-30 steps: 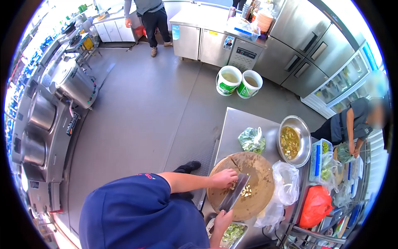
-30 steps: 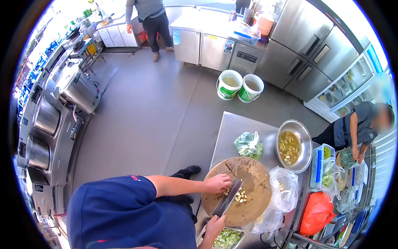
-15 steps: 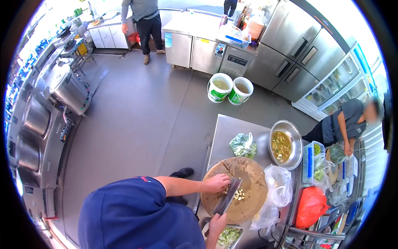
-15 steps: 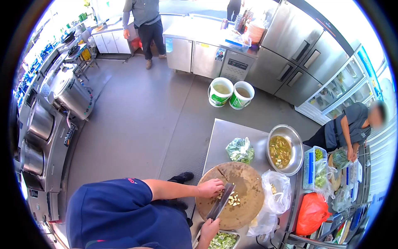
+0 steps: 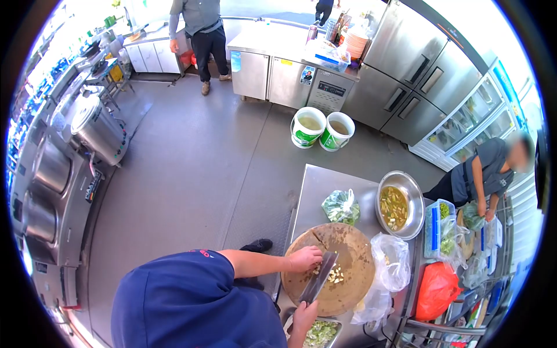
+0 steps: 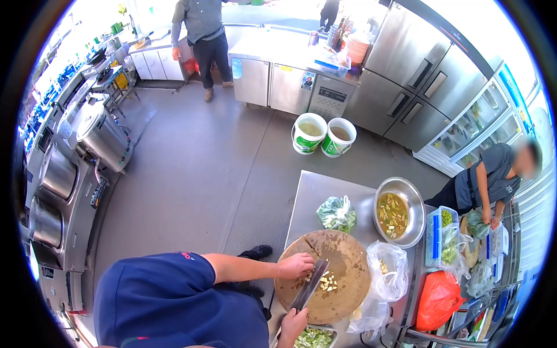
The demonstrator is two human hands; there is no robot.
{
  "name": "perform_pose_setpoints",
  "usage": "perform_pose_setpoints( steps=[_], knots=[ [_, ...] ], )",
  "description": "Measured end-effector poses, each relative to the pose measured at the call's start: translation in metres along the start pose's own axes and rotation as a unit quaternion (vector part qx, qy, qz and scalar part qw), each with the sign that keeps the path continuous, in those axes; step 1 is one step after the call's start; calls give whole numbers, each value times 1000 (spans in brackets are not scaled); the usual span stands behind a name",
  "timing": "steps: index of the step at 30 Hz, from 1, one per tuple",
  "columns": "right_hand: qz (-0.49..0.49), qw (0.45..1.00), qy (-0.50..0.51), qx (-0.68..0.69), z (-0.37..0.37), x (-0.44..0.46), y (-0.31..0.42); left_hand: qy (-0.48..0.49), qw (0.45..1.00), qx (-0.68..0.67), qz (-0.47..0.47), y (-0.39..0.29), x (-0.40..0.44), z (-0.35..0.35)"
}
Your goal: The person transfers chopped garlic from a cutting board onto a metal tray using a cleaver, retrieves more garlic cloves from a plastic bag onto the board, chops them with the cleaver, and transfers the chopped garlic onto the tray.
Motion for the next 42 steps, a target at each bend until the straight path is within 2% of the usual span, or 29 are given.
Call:
perform_pose_setpoints(
  steps=[2,9,11,13,17,20,21,23,25,30,32,34,42],
  knots=[
    [-1,997,-4,-76,0,0,-1,2,1000,6,1,1,0,0],
    [-7,998,10,-64,0,-2,2,2,1000,14,-22,-9,4,10],
    [19,998,-27,-50,-10,0,-12,-44,998,6,-49,-14,7,16],
    [50,997,-35,-51,-7,2,-8,-30,999,14,-43,6,10,2],
    [21,997,-52,-51,2,0,14,-22,999,18,-20,22,-2,-9],
    [-11,998,-52,-43,3,-16,9,-30,1000,0,10,1,-12,11],
    [1,998,-46,-44,6,-21,8,2,999,-15,37,-6,-8,26],
    [-18,998,-44,-38,14,-44,1,8,1000,-19,20,-15,-17,19],
    [-37,998,-34,-47,25,-20,25,31,998,-29,48,-5,2,25],
    [-43,998,-5,-47,19,-25,32,45,999,-6,26,-4,8,19],
    [-48,997,5,-57,18,-22,32,21,1000,1,-4,1,8,15],
    [-40,999,-2,-21,16,-22,31,22,1000,-4,1,-2,10,16],
    [-71,997,15,-22,-5,-10,33,18,1000,-21,5,1,10,16]
  ],
)
Point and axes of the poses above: each hand's wrist, its own x-axis towards the middle knuckle, its own z-axis out of the back of the hand, y = z × x, the point moved 3 cm from there along x, towards the middle knuckle, and after that the axes turned 8 degrees about -x, right-handed, at the moved point
